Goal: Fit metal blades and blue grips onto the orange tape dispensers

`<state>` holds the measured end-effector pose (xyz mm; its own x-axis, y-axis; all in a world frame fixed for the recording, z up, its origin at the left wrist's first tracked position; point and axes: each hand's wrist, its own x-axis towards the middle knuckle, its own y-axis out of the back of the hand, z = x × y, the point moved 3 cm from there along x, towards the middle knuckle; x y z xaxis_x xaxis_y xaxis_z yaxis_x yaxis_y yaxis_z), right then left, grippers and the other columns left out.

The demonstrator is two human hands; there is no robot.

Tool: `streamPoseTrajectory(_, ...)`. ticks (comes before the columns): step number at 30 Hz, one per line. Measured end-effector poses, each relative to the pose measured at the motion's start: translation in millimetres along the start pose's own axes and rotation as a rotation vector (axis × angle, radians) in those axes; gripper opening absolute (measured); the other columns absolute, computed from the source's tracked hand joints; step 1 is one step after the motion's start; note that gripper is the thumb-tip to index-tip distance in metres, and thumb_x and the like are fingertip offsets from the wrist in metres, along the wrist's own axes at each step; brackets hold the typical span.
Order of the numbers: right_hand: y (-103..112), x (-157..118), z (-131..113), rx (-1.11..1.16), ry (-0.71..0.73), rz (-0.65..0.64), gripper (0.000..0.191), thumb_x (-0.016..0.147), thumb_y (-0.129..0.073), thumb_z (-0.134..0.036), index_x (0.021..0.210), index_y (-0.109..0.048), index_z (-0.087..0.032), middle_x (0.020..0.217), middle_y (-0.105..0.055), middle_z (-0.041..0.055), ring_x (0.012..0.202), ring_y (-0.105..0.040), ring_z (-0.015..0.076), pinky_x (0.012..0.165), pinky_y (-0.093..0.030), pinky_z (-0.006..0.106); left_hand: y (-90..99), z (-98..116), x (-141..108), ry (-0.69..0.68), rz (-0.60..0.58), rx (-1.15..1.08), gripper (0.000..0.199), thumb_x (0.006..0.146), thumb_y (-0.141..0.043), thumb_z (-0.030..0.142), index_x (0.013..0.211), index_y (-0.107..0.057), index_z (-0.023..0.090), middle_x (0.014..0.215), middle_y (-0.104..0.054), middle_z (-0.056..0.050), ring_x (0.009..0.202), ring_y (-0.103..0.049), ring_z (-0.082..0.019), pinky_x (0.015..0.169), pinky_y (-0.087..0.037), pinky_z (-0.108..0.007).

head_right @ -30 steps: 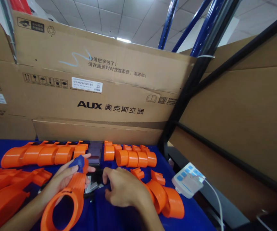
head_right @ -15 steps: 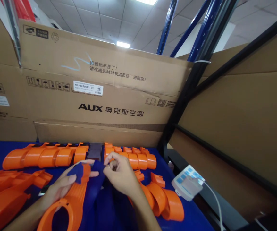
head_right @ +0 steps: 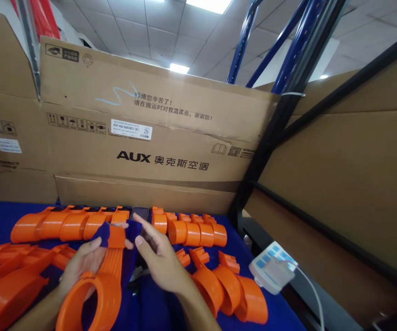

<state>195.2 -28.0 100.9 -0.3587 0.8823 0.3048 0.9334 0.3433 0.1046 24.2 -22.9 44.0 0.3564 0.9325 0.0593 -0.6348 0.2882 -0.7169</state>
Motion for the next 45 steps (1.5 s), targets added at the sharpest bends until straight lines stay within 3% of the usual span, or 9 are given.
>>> streamPoseTrajectory(5,9,3,7,-0.049,0.068,0.125,0.046,0.099,-0.061,-0.049,0.143,-0.06,-0.034,0.14,-0.066,0.0055,0.127,-0.062,0.0275,0.117,-0.041,0.049,4.6,-3,3,-0.039,0.023,0.02,0.062,0.081,-0.073,0.04,0.139,-0.061,0.021,0.116,-0.079,-0.012,0.12,-0.068,-0.036,0.097,-0.056,-0.045)
streamPoseTrajectory(9,13,3,17,-0.048,0.074,0.248,0.053,0.099,-0.061,-0.05,0.148,-0.054,-0.032,0.13,-0.071,0.0092,0.107,-0.071,0.0275,0.099,-0.056,0.048,5.3,-1,3,-0.039,0.054,0.014,0.064,0.081,-0.073,0.042,0.141,-0.059,0.022,0.132,-0.073,-0.014,0.127,-0.064,-0.038,0.099,-0.055,-0.048)
streamPoseTrajectory(11,13,2,17,-0.099,0.108,0.27,0.054,0.097,-0.065,-0.046,0.148,-0.055,-0.03,0.129,-0.071,0.0103,0.109,-0.071,0.0284,0.1,-0.055,0.049,5.5,0,1,-0.087,0.078,0.007,0.064,0.08,-0.074,0.039,0.14,-0.058,0.025,0.138,-0.07,-0.013,0.13,-0.061,-0.039,0.101,-0.054,-0.05)
streamPoseTrajectory(14,10,-1,8,-0.254,0.213,0.25,0.045,0.094,-0.071,-0.038,0.137,-0.066,-0.03,0.133,-0.07,0.0098,0.125,-0.064,0.0312,0.111,-0.047,0.052,8.5,1,-2,-0.238,0.173,0.043,0.063,0.076,-0.079,0.032,0.135,-0.059,0.029,0.142,-0.066,-0.01,0.137,-0.054,-0.039,0.108,-0.049,-0.05)
streamPoseTrajectory(17,6,-3,-3,-0.365,0.297,0.184,0.038,0.091,-0.074,-0.031,0.129,-0.073,-0.031,0.133,-0.072,0.0087,0.125,-0.064,0.0319,0.112,-0.046,0.053,11.9,3,-5,-0.407,0.304,0.169,0.066,0.069,-0.084,0.026,0.131,-0.063,0.033,0.15,-0.06,-0.002,0.149,-0.039,-0.034,0.117,-0.039,-0.042)
streamPoseTrajectory(19,3,-4,-8,-0.394,0.331,0.15,0.038,0.09,-0.075,-0.029,0.128,-0.074,-0.032,0.133,-0.072,0.008,0.124,-0.065,0.0317,0.111,-0.048,0.053,10.9,4,-6,-0.472,0.329,0.231,0.069,0.067,-0.086,0.025,0.131,-0.063,0.036,0.152,-0.056,0.002,0.152,-0.034,-0.032,0.119,-0.035,-0.037)
streamPoseTrajectory(29,0,-5,-10,-0.43,0.351,0.119,0.04,0.089,-0.075,-0.027,0.129,-0.073,-0.033,0.134,-0.071,0.0075,0.124,-0.065,0.0311,0.11,-0.048,0.054,-5.0,4,-10,-0.464,0.278,0.255,0.064,0.072,-0.086,0.029,0.13,-0.059,0.035,0.149,-0.056,-0.001,0.147,-0.041,-0.032,0.106,-0.047,-0.031)
streamPoseTrajectory(37,-2,-7,-10,-0.476,0.372,0.133,0.041,0.091,-0.072,-0.025,0.132,-0.071,-0.03,0.136,-0.071,0.0076,0.126,-0.065,0.0291,0.111,-0.048,0.051,16.3,1,0,-0.505,0.233,0.266,0.068,0.067,-0.089,0.028,0.129,-0.063,0.031,0.139,-0.064,-0.006,0.128,-0.06,-0.033,0.095,-0.056,-0.034)
streamPoseTrajectory(45,-1,-7,-8,-0.494,0.377,0.121,0.043,0.092,-0.072,-0.026,0.134,-0.067,-0.031,0.136,-0.07,0.0058,0.127,-0.064,0.0265,0.111,-0.049,0.046,2.4,1,-7,-0.567,0.236,0.296,0.062,0.075,-0.084,0.028,0.132,-0.062,0.033,0.141,-0.062,-0.005,0.133,-0.056,-0.032,0.098,-0.055,-0.034)
